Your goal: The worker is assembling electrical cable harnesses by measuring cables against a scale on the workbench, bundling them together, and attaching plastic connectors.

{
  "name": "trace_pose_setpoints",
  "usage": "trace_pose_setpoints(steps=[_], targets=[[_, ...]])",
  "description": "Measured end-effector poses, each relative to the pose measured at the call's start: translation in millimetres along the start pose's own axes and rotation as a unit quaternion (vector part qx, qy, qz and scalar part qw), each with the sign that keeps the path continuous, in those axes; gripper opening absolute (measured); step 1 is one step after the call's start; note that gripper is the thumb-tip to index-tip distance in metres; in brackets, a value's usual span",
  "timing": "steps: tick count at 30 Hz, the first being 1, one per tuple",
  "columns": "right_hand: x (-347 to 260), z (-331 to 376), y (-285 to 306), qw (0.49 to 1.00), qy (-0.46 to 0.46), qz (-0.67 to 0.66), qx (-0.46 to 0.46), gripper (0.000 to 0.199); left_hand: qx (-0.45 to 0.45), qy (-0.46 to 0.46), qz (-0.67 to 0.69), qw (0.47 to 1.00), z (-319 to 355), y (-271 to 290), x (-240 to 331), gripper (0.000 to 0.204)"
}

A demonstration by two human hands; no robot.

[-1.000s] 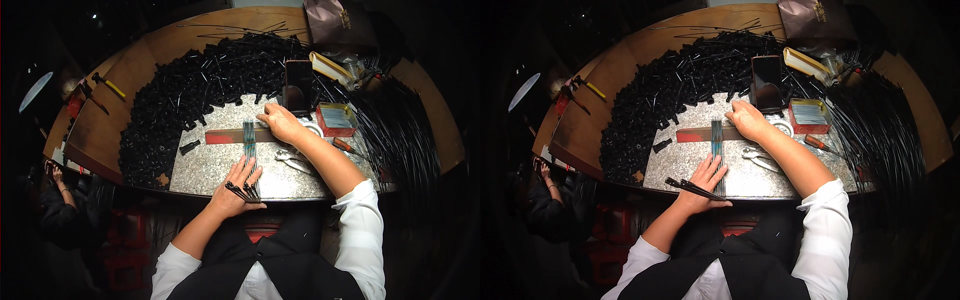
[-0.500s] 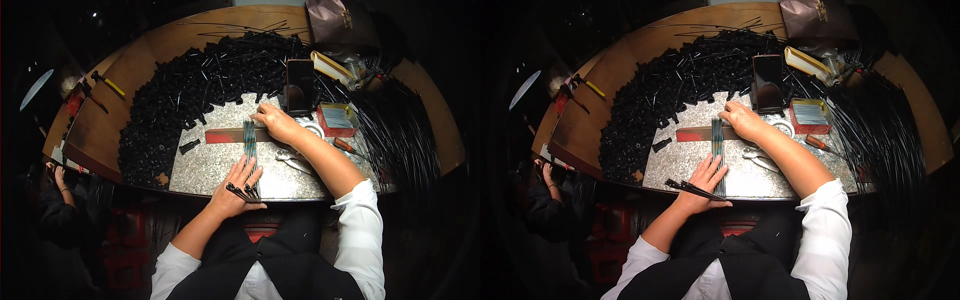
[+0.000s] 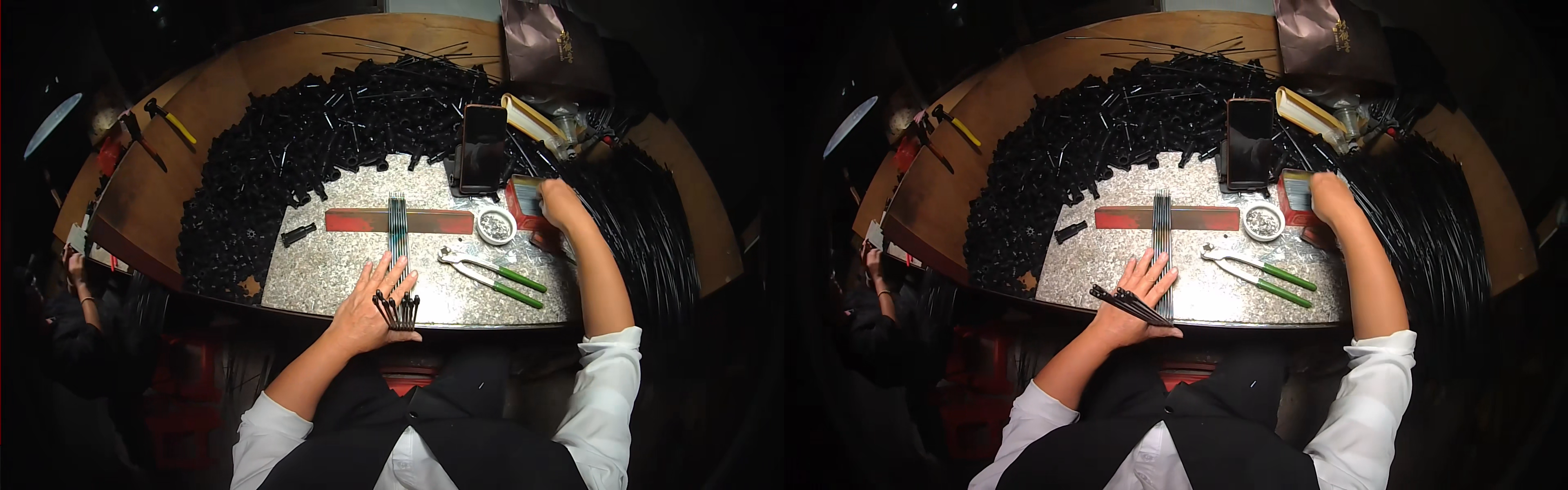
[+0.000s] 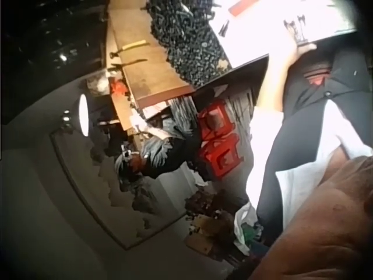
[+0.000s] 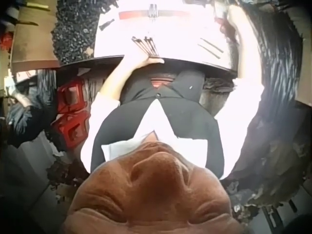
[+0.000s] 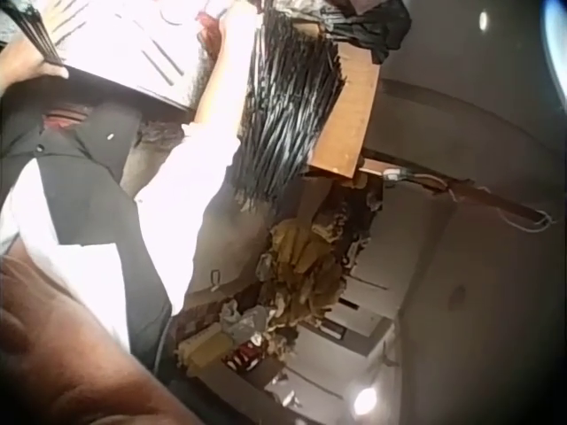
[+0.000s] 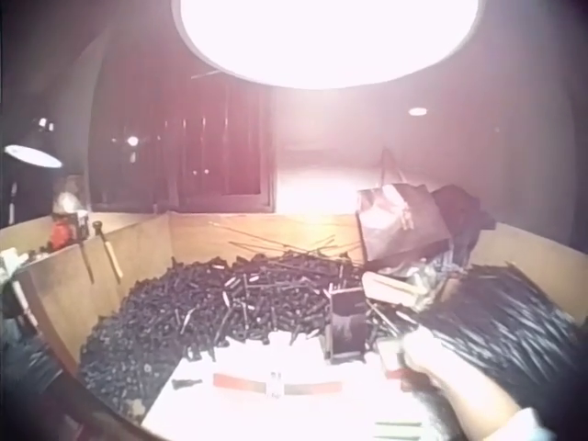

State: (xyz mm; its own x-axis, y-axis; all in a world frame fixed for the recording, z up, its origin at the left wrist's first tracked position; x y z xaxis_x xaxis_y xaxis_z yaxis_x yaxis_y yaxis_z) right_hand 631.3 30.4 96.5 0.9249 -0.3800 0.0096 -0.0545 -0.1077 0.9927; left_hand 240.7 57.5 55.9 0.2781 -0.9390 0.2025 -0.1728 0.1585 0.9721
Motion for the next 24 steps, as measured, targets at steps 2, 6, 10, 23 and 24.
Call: trace_pose_setpoints(steps=[2,6,10,23,24], targets=[[9,5,-7,1.0,-0.001,-0.009,-0.029,0.011,-0.002,-0.017,-0.006,1.0,7,2,5,0.102],[-1,21,3,0.999,-0.004,-0.009,-0.035,0.011,0.019,-0.041,0.068,0.997,27,21,12,0.109],[-20,51,21,0.999,-0.009,-0.043,-0.025,0.014,0.093,-0.1,0.332,0.934,45,71,22,0.103],[-103,128,110,0.967,0.076,-0.204,0.133,0.015,0.18,-0.153,0.434,0.869,80,159,82,0.019],[-127,140,128,0.956,0.078,-0.256,0.121,0.014,0.181,-0.151,0.435,0.869,81,159,82,0.019]])
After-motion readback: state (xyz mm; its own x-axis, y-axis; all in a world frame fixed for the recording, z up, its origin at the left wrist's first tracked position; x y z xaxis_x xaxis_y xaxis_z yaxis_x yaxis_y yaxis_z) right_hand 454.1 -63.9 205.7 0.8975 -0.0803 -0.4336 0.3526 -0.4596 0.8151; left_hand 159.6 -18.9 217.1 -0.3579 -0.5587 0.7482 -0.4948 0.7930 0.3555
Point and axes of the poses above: each hand's wrist, its own z-axis away from the middle knuckle, its own y-axis out of the back of the hand, x = y × z, the point moved 5 cm from there along -z, towards the middle knuckle, and after that the axes turned 8 degrees about -x, right-handed, at the moved point
